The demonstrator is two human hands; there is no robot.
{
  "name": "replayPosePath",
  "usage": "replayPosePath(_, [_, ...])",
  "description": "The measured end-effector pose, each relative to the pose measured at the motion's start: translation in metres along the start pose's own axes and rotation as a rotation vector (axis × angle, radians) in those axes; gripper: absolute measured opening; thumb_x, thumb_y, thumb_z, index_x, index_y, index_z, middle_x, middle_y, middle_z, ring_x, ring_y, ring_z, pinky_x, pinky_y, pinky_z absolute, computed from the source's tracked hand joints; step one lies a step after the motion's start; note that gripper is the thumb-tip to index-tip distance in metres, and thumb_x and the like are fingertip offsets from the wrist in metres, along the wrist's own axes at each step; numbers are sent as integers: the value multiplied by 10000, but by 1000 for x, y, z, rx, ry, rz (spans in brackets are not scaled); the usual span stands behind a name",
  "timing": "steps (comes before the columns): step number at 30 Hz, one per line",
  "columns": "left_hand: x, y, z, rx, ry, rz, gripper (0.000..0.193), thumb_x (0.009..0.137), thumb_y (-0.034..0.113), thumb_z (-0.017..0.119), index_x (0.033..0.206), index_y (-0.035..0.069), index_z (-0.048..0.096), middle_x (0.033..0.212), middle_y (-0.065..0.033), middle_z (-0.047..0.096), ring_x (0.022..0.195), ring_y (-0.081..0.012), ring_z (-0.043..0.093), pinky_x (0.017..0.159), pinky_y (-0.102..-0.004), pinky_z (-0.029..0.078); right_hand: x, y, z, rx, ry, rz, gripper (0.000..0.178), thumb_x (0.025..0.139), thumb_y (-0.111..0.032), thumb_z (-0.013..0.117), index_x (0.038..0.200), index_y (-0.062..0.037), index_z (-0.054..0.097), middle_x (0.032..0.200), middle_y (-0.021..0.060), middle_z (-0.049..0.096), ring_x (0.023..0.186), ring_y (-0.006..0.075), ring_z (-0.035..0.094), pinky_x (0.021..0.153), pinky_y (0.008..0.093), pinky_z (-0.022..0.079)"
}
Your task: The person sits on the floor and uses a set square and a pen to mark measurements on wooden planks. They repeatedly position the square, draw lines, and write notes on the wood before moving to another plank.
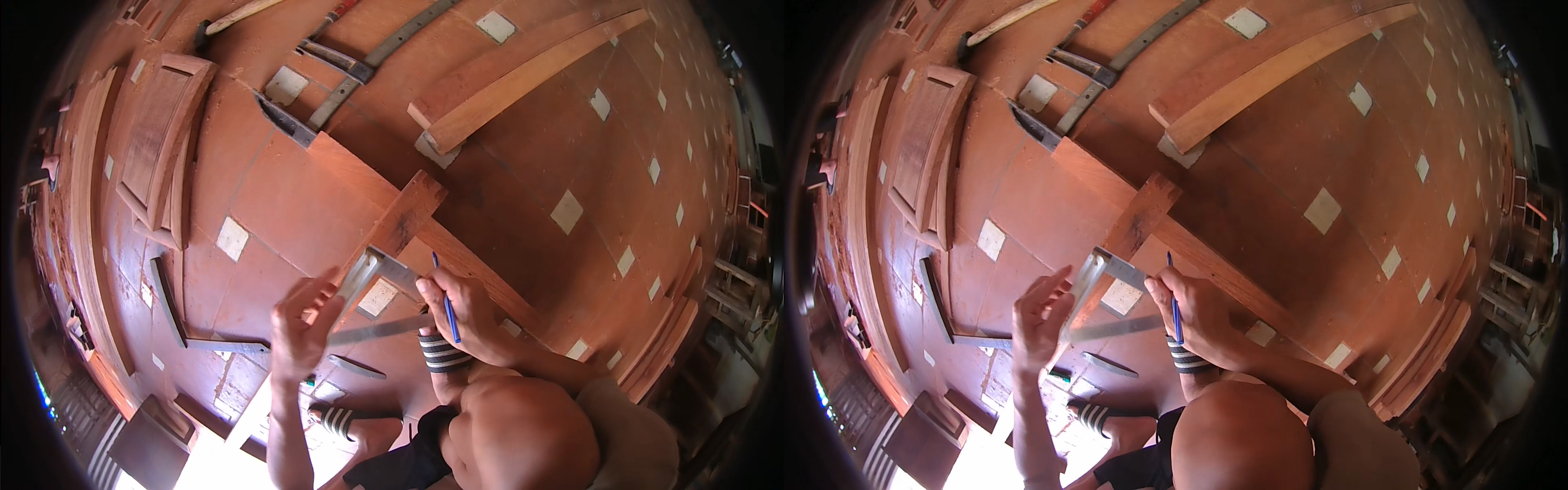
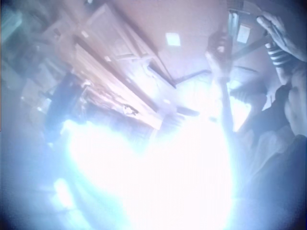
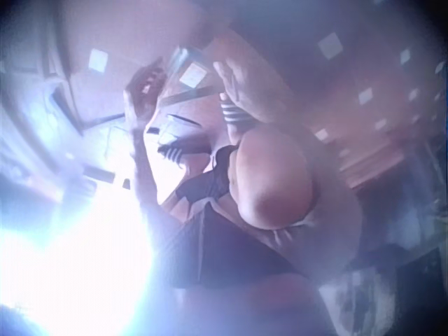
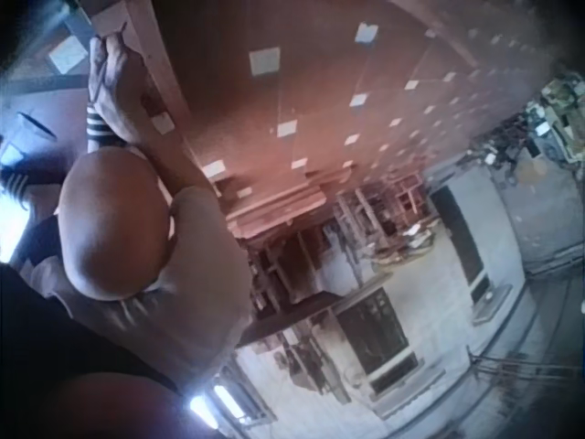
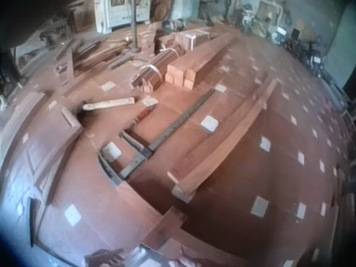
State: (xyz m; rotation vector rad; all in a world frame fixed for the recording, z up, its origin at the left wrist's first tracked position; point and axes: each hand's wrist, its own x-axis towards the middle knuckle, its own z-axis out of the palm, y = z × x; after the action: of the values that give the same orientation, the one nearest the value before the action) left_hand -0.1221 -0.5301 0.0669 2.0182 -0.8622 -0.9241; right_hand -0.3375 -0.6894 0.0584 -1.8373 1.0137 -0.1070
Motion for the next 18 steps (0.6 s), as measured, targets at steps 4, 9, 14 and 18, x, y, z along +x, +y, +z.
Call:
replayPosePath(4, [-10,-56,-27,44,-311,-222,607,882,280,850,1345,-62,657,1169,-192,738,1055,-264,711,913,-399,546,-16,18,10,-52,-151,-60,398,1098,-347,595,850,-51,691,612,44,674,550,216,685,543,361,521])
replayPosePath(9, [-25,-84,-30,276,-329,-320,668,733,306,943,1193,-53,617,1124,-238,731,1037,-364,719,913,-470,542,-26,31,9,-114,-201,-235,422,1090,-312,602,774,-52,702,664,64,712,581,231,701,575,370,548])
replayPosePath(14, [-34,-73,-16,453,32,-175,622,636,176,919,1101,2,545,1046,-239,692,978,-454,676,847,-518,536,-29,30,4,43,-249,-170,368,1067,-305,635,819,-36,684,636,155,662,574,351,678,556,459,510])
replayPosePath(18, [-39,-72,1,638,255,-162,603,591,111,891,1077,34,543,1058,-193,622,999,-421,619,861,-518,490,-32,23,2,56,-278,-139,385,1078,-302,619,800,-41,671,622,112,670,549,297,679,555,424,526])
